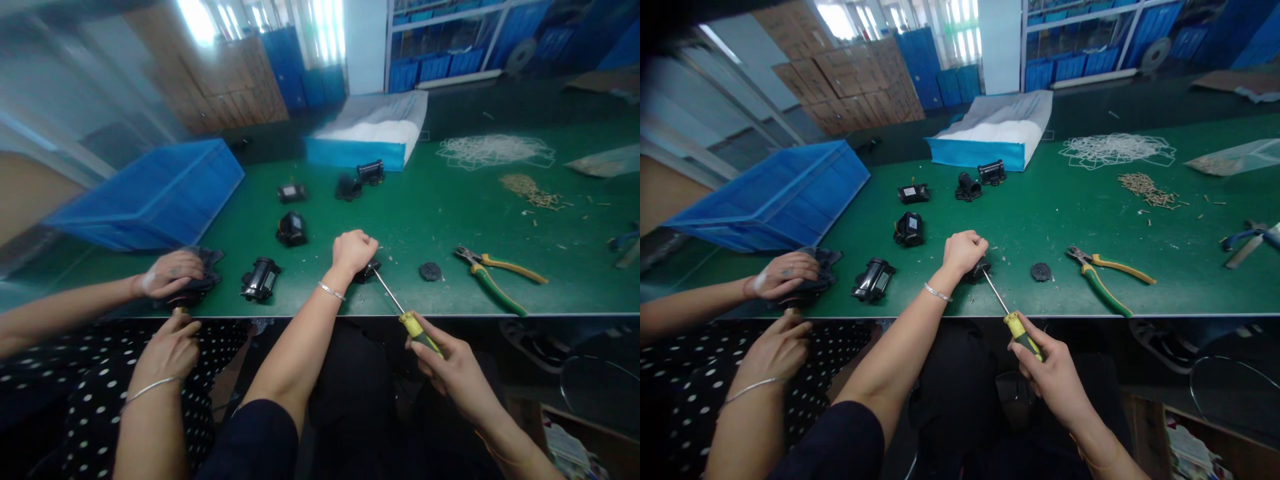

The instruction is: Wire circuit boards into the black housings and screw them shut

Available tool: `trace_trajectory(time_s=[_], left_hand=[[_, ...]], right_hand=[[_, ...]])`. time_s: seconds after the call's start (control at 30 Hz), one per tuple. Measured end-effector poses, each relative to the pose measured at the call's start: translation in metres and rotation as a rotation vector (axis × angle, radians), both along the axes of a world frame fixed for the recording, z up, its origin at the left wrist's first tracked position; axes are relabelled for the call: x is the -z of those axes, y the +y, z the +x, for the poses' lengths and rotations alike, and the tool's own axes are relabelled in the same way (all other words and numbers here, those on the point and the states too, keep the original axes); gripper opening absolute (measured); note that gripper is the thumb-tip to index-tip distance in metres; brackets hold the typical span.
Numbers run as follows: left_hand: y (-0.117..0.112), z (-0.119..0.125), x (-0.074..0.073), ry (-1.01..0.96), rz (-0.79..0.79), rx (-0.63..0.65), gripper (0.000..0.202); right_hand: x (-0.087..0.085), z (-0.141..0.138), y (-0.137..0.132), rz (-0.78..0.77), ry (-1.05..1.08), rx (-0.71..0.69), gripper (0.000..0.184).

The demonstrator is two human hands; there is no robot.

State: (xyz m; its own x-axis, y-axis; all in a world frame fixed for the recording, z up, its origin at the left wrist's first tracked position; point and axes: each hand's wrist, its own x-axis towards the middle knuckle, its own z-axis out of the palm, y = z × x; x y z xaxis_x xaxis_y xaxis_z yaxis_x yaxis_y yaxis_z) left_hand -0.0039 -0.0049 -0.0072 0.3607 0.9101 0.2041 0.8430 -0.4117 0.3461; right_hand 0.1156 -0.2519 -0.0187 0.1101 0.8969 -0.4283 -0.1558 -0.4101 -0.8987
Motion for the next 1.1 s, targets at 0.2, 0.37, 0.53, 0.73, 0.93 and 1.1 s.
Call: trace_trajectory(time_s=[0.2, 0.37, 0.53, 0.73, 0.93, 1.1], left_hand=[[0.001, 0.001, -0.002, 0.006, -0.013, -0.007, 0.03], [0.001, 0.002, -0.004, 0.018, -0.03, -0.02, 0.031], [-0.001, 0.001, -0.006, 0.024, -0.063, -0.032, 0.034], [-0.002, 0.001, -0.007, 0.052, -0.095, -0.041, 0.036], [-0.001, 0.001, -0.004, 0.035, -0.058, -0.034, 0.033], [-0.001, 0.001, -0.002, 0.028, -0.033, -0.05, 0.034]], right_hand=[[0.009, 0.007, 0.001, 0.342, -0.658, -0.074, 0.053], [0.012, 0.017, 0.003, 0.368, -1.11, -0.15, 0.05], [-0.005, 0.029, 0.0, 0.227, -0.416, -0.099, 0.055], [-0.006, 0.037, -0.004, -0.074, 0.855, 0.167, 0.039], [0.002, 0.02, -0.004, -0.143, 0.756, 0.069, 0.032], [0.004, 0.011, -0.008, 0.225, -0.384, -0.055, 0.047]])
